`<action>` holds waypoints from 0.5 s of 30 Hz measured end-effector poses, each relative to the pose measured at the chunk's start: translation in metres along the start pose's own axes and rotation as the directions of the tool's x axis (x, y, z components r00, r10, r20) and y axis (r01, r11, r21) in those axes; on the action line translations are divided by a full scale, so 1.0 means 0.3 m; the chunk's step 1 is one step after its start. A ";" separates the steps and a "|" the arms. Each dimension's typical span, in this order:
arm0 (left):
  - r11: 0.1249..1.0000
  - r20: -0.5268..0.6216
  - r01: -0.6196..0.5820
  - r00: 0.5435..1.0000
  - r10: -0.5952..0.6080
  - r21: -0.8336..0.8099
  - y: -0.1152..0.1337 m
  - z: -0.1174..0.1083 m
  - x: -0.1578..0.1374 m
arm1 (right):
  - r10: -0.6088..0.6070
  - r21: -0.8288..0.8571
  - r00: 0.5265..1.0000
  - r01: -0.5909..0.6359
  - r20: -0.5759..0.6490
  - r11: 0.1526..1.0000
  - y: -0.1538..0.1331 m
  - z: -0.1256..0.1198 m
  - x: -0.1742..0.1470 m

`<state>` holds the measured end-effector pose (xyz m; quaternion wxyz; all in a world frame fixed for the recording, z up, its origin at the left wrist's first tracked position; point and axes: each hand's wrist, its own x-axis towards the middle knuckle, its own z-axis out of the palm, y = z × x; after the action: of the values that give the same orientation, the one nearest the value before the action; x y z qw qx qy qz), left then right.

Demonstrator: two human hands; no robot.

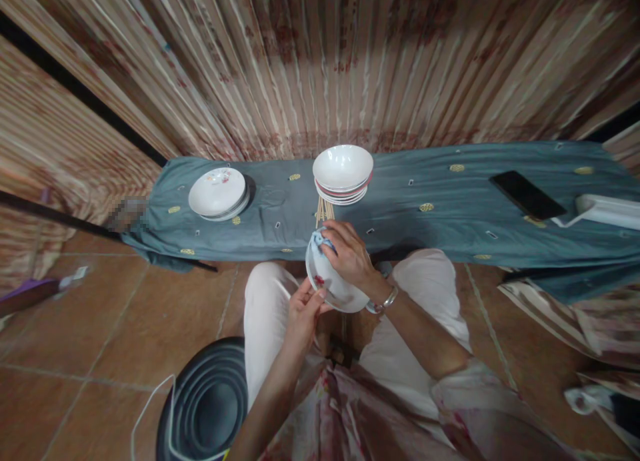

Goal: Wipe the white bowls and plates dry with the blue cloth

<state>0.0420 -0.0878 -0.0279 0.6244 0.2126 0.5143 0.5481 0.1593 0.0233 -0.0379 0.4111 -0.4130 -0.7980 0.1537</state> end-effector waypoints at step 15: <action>0.993 -0.124 -0.108 0.987 0.102 -0.037 0.068 -0.018 0.007 | 0.032 -0.203 0.998 -0.020 0.055 0.979 0.073 -0.004 -0.055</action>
<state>0.0273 -0.0812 -0.0139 0.5665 0.1918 0.5274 0.6034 0.1773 0.0236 -0.0585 0.3416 -0.4585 -0.8156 0.0890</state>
